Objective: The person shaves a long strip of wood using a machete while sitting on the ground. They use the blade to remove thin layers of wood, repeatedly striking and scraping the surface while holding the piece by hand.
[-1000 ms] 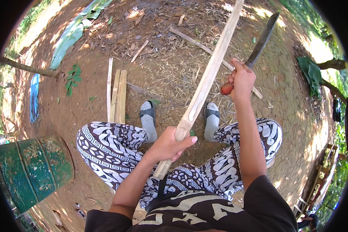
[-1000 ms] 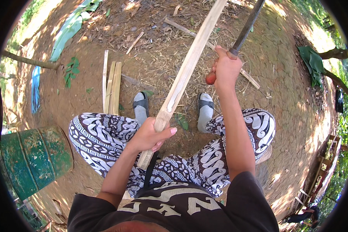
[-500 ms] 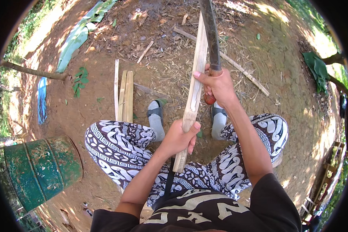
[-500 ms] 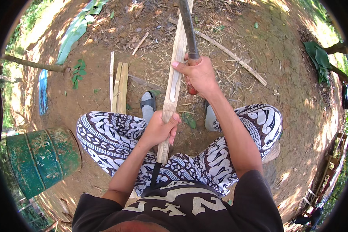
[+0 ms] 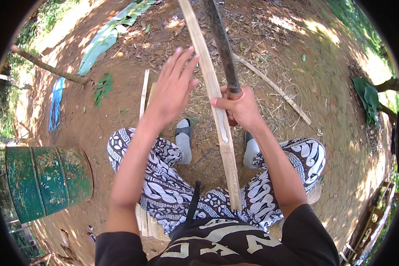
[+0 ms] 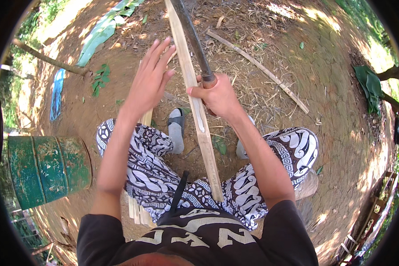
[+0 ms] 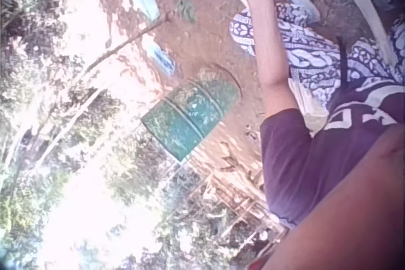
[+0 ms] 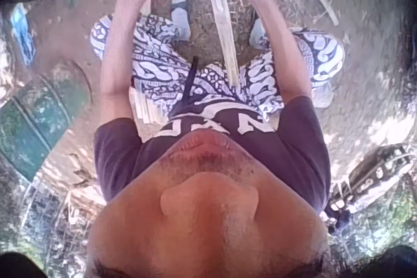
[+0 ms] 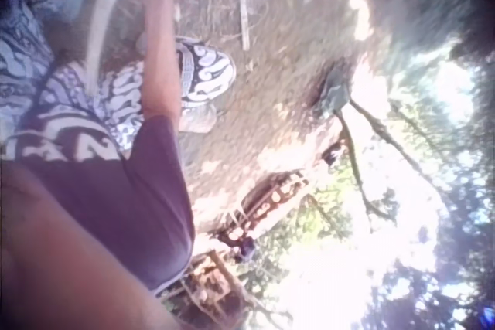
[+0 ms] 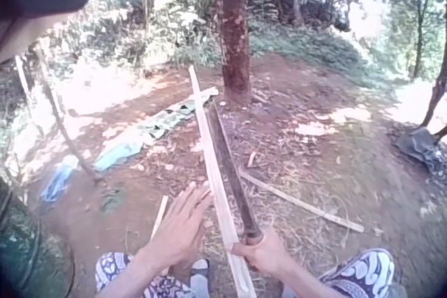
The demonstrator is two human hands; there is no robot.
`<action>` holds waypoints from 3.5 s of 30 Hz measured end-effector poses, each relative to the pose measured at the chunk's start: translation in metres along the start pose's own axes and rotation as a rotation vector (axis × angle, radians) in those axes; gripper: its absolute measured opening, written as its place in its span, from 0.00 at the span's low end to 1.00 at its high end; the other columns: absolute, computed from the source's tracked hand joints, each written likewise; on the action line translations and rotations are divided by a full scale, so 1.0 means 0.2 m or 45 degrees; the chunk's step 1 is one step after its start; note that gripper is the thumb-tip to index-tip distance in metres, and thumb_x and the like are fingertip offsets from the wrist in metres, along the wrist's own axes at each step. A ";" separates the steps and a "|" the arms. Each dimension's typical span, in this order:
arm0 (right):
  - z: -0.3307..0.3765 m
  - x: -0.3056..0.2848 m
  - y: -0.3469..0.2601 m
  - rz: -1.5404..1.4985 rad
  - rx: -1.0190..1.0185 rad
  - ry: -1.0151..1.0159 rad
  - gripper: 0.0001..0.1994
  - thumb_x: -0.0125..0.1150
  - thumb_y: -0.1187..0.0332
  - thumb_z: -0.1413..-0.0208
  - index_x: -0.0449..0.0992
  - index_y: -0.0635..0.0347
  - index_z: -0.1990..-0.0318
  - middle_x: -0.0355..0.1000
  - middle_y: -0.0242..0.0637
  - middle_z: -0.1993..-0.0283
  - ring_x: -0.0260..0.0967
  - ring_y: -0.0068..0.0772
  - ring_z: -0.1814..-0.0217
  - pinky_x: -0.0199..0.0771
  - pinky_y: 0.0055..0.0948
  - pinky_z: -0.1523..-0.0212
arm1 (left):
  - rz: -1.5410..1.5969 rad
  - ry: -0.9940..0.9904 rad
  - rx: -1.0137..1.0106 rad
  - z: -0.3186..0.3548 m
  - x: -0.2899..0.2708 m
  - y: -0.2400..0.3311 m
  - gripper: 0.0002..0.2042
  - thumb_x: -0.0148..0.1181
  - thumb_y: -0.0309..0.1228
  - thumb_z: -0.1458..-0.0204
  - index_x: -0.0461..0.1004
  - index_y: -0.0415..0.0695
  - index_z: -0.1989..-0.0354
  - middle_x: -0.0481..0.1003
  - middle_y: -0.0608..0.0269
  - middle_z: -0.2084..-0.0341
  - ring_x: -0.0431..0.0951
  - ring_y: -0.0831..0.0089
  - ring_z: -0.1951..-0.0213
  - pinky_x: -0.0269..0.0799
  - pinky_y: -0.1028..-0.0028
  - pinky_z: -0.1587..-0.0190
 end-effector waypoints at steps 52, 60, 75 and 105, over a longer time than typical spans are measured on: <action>0.29 0.27 0.01 1.297 -0.530 -0.176 0.10 0.65 0.69 0.66 0.74 0.55 0.72 0.72 0.39 0.81 0.73 0.47 0.78 0.72 0.43 0.75 | 1.605 -0.338 -1.488 0.64 0.15 0.19 0.23 0.38 0.55 0.32 0.68 0.48 0.64 0.64 0.73 0.87 0.60 0.87 0.90 0.57 0.83 0.90; 0.14 0.15 0.13 1.400 -0.647 -0.039 0.11 0.66 0.69 0.69 0.69 0.55 0.76 0.71 0.38 0.81 0.73 0.48 0.78 0.73 0.45 0.73 | 1.418 -0.354 -1.384 0.65 0.23 0.15 0.21 0.37 0.51 0.31 0.68 0.46 0.60 0.65 0.72 0.84 0.66 0.85 0.85 0.64 0.80 0.86; 0.02 0.04 0.23 -0.152 0.229 0.221 0.16 0.67 0.56 0.42 0.76 0.58 0.73 0.58 0.20 0.87 0.50 0.13 0.92 0.45 0.22 0.90 | 1.778 -0.178 -1.666 0.63 0.29 0.02 0.19 0.47 0.51 0.34 0.71 0.47 0.62 0.65 0.73 0.86 0.62 0.86 0.90 0.61 0.82 0.90; 0.22 0.24 0.04 1.071 -0.577 -0.145 0.09 0.67 0.66 0.57 0.73 0.59 0.77 0.68 0.40 0.84 0.72 0.42 0.82 0.70 0.39 0.78 | 1.670 -0.137 -1.495 0.66 0.17 0.10 0.19 0.43 0.47 0.32 0.70 0.43 0.61 0.71 0.69 0.83 0.71 0.82 0.87 0.66 0.81 0.89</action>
Point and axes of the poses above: each hand's wrist, its own z-axis away from the middle knuckle, its own x-axis out of the palm, y = z × x, the point moved 7 cm from there along -z, towards the middle knuckle
